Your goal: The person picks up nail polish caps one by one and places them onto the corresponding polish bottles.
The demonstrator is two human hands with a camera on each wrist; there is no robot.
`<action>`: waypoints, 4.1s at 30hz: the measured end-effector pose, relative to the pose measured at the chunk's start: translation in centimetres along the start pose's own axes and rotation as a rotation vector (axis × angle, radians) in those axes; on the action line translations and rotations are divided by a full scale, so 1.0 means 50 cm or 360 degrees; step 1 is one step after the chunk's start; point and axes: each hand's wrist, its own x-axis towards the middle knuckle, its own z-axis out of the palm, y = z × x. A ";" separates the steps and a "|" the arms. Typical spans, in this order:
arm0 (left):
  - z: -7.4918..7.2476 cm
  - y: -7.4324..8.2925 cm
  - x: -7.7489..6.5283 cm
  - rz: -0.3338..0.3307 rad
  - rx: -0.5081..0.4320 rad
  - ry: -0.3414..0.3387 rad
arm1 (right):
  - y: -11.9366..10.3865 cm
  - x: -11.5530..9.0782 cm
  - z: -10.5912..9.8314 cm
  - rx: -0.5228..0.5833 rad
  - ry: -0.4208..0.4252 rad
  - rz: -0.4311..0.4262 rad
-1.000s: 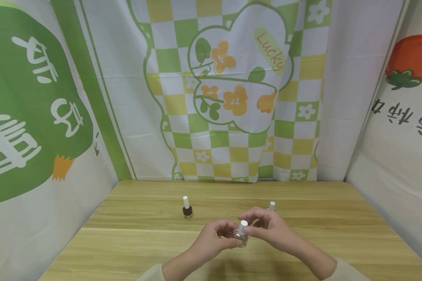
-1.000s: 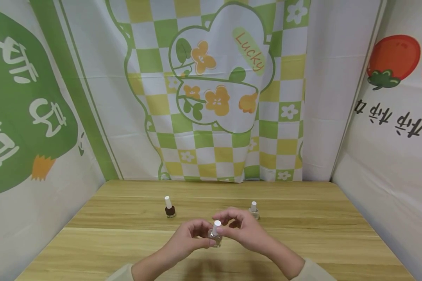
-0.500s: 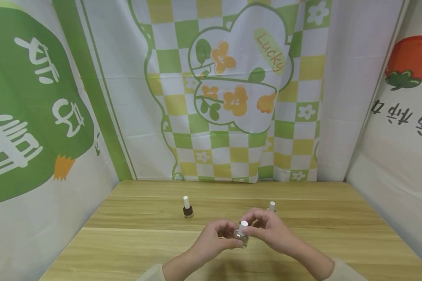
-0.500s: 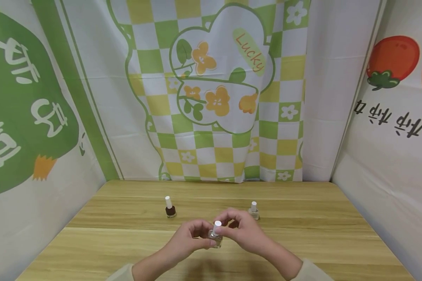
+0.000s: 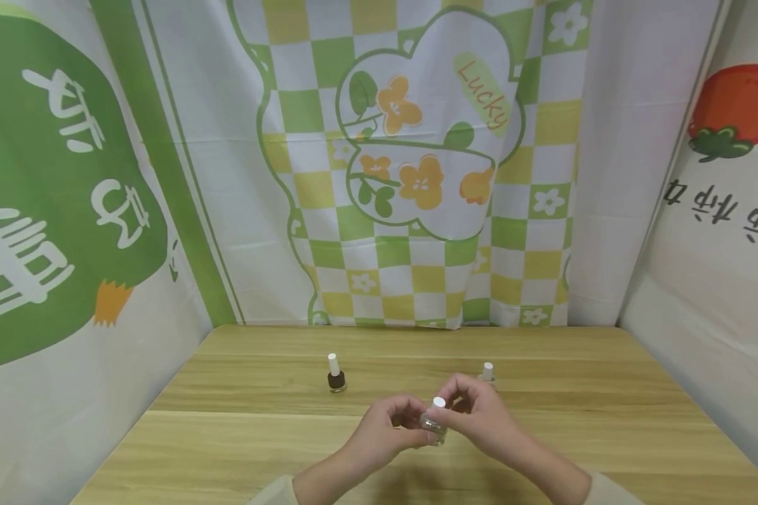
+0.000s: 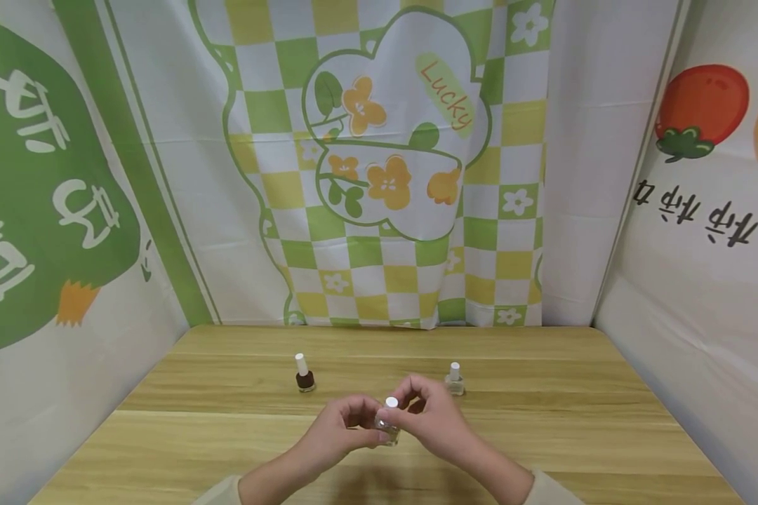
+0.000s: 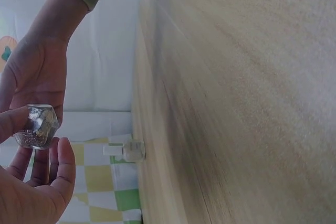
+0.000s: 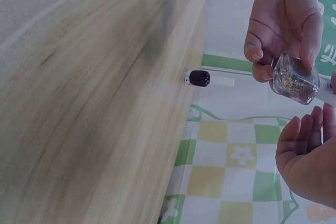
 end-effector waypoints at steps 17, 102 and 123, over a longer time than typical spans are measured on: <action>-0.004 0.000 -0.001 -0.0046 -0.0018 -0.0013 | 0.013 -0.001 -0.016 0.0008 -0.0141 -0.0260; -0.011 -0.059 0.109 -0.0076 0.0290 0.0185 | 0.055 0.058 0.008 0.0098 0.0456 0.0352; -0.027 -0.103 0.129 -0.0186 0.0448 0.0184 | 0.118 0.077 0.017 0.0096 0.0387 0.0451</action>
